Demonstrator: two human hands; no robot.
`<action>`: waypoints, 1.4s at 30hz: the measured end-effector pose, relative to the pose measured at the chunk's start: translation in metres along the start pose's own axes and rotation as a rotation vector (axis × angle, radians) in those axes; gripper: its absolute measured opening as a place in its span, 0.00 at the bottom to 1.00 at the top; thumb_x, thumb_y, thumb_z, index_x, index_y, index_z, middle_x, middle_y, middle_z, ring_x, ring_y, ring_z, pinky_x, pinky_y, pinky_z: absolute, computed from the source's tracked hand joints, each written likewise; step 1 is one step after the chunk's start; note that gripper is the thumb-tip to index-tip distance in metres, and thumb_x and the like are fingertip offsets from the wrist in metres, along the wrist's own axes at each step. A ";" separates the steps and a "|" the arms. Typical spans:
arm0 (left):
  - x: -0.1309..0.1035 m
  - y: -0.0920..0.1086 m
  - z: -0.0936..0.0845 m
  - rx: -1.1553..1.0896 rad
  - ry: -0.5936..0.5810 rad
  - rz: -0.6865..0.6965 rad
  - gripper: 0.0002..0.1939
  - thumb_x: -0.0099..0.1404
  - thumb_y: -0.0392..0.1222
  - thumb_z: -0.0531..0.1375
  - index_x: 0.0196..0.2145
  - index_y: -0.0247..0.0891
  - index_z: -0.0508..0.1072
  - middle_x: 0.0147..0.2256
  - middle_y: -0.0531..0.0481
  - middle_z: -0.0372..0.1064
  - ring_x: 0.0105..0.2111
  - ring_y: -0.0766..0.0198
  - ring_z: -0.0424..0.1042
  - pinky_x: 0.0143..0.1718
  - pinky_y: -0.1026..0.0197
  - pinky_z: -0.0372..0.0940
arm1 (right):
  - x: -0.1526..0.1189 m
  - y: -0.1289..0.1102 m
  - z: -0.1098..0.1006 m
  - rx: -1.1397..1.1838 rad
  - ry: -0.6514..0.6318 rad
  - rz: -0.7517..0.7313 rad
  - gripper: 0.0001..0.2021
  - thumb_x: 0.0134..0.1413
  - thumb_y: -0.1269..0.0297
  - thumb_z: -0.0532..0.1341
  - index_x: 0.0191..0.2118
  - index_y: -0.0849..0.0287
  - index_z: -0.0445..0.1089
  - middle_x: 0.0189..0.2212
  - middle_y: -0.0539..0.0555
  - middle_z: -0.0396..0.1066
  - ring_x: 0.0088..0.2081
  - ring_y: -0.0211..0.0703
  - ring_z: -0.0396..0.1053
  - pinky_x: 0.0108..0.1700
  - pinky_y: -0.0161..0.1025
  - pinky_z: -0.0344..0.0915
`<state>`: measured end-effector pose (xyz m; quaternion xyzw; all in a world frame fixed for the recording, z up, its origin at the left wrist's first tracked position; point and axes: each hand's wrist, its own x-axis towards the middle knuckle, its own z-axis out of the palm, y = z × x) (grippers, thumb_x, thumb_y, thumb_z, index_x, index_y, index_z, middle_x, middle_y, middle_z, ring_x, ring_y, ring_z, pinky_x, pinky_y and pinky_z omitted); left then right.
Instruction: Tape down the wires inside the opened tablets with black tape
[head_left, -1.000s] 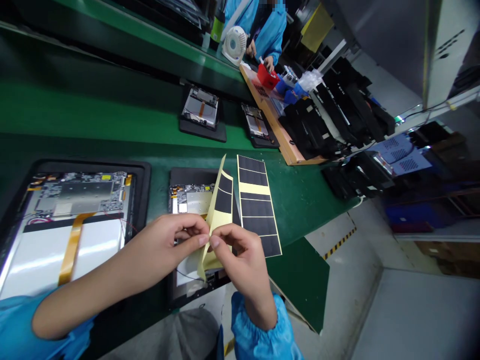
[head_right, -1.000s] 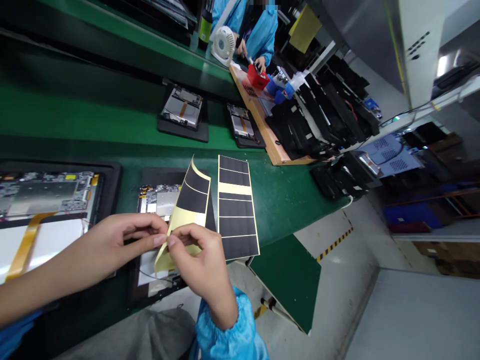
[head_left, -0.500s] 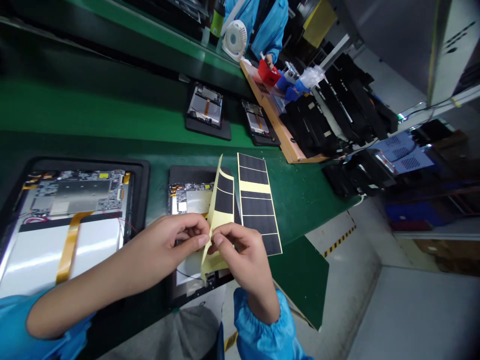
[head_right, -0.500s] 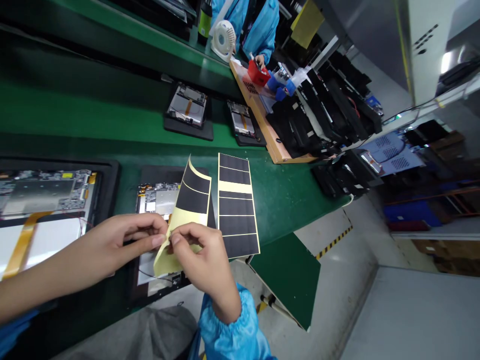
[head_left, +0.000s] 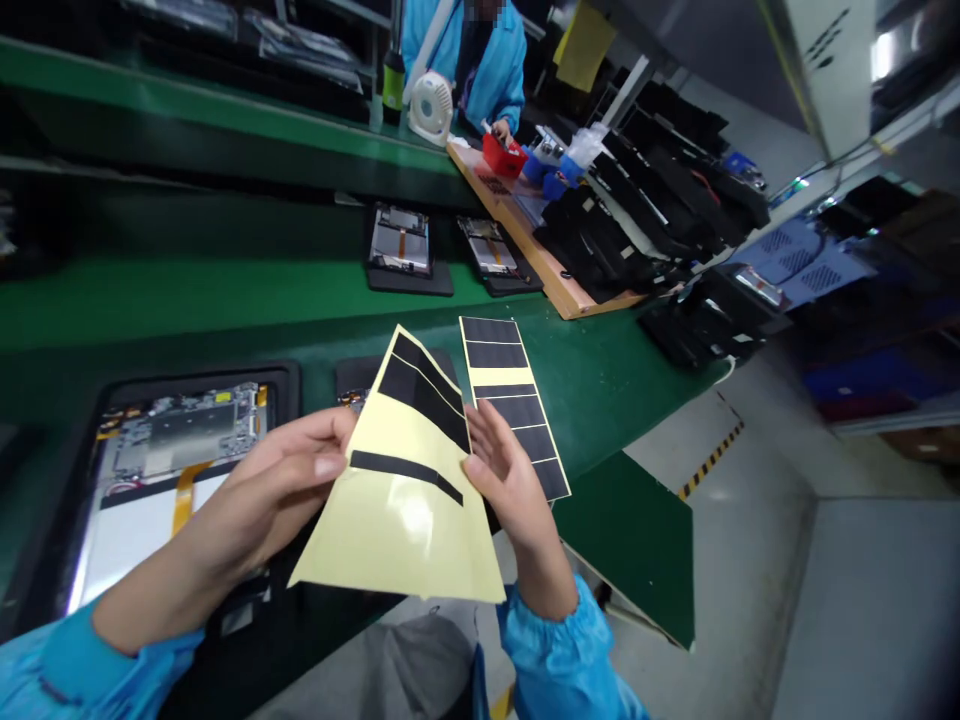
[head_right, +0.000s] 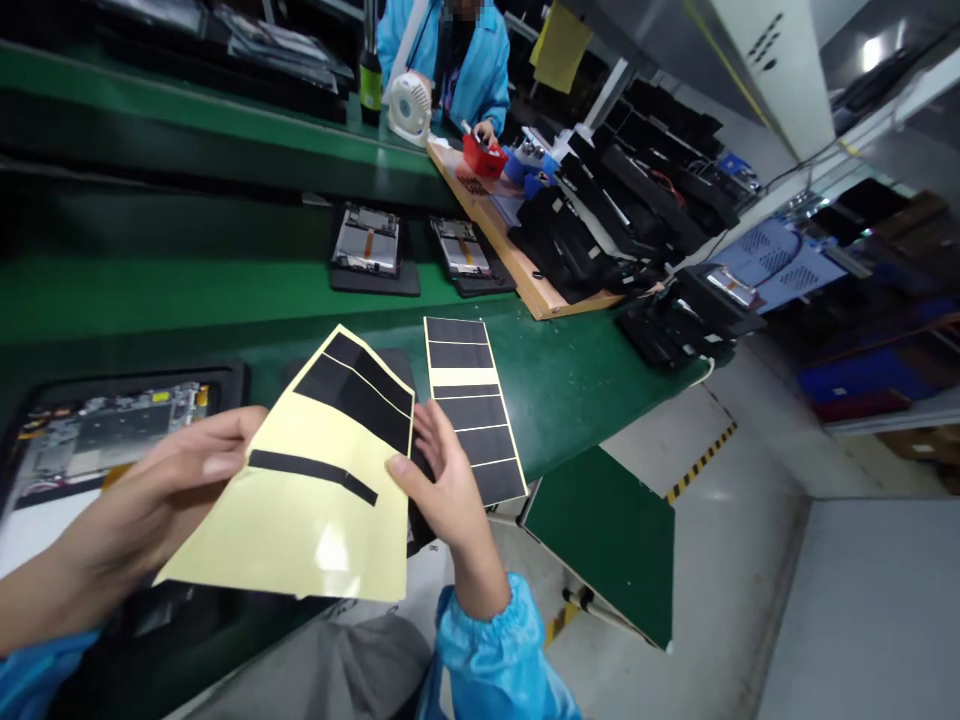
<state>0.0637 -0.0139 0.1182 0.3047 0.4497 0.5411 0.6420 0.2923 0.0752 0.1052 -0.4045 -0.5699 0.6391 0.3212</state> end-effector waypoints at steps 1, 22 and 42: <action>-0.004 0.000 -0.001 0.012 0.034 0.010 0.15 0.60 0.52 0.62 0.28 0.40 0.64 0.23 0.53 0.63 0.22 0.65 0.66 0.22 0.63 0.63 | -0.003 -0.001 -0.001 0.126 -0.067 0.062 0.36 0.50 0.45 0.72 0.62 0.55 0.68 0.65 0.62 0.68 0.66 0.56 0.66 0.65 0.53 0.64; -0.047 -0.003 0.079 1.577 0.143 1.198 0.05 0.70 0.28 0.62 0.42 0.34 0.75 0.38 0.45 0.78 0.40 0.56 0.73 0.54 0.48 0.61 | -0.077 -0.020 0.024 0.219 0.026 -0.077 0.17 0.62 0.48 0.66 0.41 0.56 0.84 0.32 0.54 0.81 0.35 0.45 0.77 0.38 0.40 0.75; -0.038 -0.004 0.071 1.562 0.030 1.067 0.04 0.70 0.27 0.60 0.42 0.31 0.74 0.38 0.43 0.76 0.40 0.56 0.73 0.57 0.45 0.60 | -0.087 -0.012 0.031 0.037 0.001 -0.014 0.25 0.70 0.45 0.54 0.25 0.57 0.63 0.23 0.47 0.57 0.26 0.36 0.54 0.27 0.35 0.54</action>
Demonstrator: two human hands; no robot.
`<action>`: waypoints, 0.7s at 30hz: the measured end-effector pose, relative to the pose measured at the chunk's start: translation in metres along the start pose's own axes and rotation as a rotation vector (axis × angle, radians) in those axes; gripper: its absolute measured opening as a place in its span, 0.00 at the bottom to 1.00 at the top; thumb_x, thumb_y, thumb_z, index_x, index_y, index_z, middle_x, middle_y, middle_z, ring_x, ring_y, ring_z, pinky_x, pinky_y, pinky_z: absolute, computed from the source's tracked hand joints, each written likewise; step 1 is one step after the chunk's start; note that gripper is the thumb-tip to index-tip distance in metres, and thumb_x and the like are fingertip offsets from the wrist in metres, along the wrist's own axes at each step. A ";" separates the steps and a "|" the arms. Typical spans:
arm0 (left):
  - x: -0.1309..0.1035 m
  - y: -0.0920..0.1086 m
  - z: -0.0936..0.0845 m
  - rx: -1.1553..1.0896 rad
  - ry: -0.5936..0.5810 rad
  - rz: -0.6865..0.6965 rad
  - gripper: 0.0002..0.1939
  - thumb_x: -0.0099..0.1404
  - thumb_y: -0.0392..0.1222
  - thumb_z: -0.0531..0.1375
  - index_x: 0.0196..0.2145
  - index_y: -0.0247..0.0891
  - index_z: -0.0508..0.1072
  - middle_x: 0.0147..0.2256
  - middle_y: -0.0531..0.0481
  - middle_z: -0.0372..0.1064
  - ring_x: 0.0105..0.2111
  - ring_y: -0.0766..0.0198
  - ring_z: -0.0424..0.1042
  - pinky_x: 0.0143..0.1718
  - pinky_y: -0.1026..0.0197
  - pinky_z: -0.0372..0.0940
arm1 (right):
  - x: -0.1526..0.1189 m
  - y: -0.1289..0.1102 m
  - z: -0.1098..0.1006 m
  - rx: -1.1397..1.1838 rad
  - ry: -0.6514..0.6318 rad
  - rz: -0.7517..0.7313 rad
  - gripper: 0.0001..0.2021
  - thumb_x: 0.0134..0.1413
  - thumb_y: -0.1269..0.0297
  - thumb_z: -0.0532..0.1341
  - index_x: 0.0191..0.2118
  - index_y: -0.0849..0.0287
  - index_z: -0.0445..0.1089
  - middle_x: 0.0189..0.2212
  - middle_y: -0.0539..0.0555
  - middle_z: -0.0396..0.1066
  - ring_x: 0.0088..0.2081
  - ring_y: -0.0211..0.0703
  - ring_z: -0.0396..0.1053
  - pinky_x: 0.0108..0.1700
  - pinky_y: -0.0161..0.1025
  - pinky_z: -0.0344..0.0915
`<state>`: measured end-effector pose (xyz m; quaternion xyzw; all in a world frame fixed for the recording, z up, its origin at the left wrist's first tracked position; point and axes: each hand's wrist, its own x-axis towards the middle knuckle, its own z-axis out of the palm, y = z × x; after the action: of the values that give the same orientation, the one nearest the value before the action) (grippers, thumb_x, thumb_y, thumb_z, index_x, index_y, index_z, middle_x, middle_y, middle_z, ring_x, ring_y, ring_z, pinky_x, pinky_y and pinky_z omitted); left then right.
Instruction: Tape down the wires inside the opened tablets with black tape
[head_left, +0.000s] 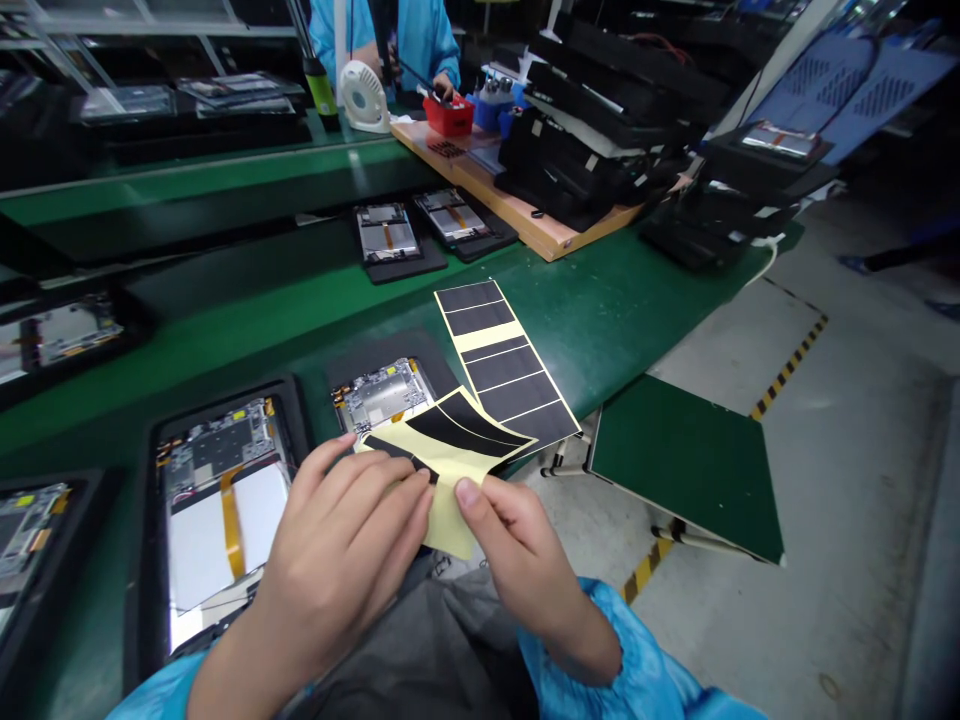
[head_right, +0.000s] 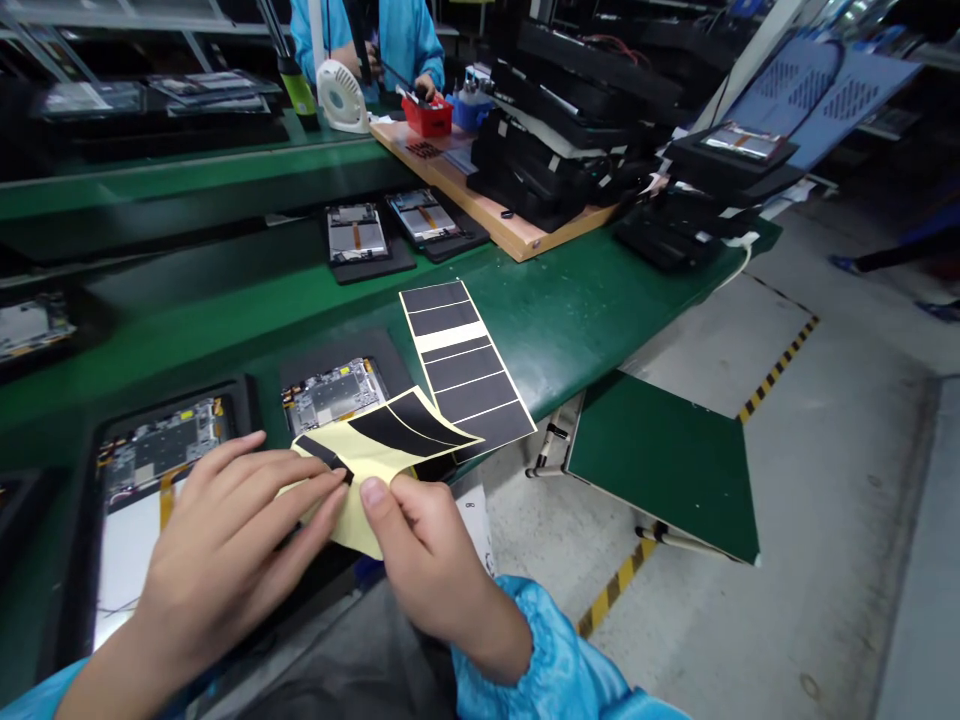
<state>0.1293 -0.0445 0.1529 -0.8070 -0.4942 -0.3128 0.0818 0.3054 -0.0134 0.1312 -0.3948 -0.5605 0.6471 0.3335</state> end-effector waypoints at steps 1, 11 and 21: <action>-0.001 -0.001 0.000 -0.012 0.007 -0.007 0.04 0.70 0.27 0.61 0.42 0.30 0.74 0.38 0.43 0.76 0.41 0.56 0.73 0.58 0.44 0.60 | 0.000 0.000 0.000 0.004 0.001 -0.003 0.25 0.70 0.46 0.54 0.25 0.56 0.63 0.23 0.47 0.58 0.27 0.37 0.56 0.28 0.36 0.55; -0.007 -0.005 0.009 0.164 0.069 0.146 0.05 0.69 0.26 0.61 0.42 0.28 0.74 0.37 0.39 0.79 0.40 0.53 0.75 0.57 0.43 0.61 | 0.005 -0.001 0.001 -0.065 0.012 -0.019 0.25 0.72 0.47 0.54 0.25 0.57 0.62 0.22 0.46 0.55 0.26 0.36 0.53 0.28 0.36 0.53; -0.002 -0.030 0.010 -0.594 0.203 -0.653 0.04 0.64 0.36 0.65 0.31 0.42 0.76 0.34 0.55 0.74 0.37 0.64 0.72 0.48 0.61 0.66 | 0.018 0.002 -0.011 0.012 -0.048 -0.003 0.22 0.71 0.46 0.55 0.42 0.58 0.78 0.32 0.52 0.74 0.35 0.42 0.69 0.42 0.37 0.67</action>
<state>0.1074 -0.0267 0.1384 -0.5627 -0.6010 -0.5280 -0.2081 0.3072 0.0069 0.1258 -0.3762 -0.5651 0.6593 0.3232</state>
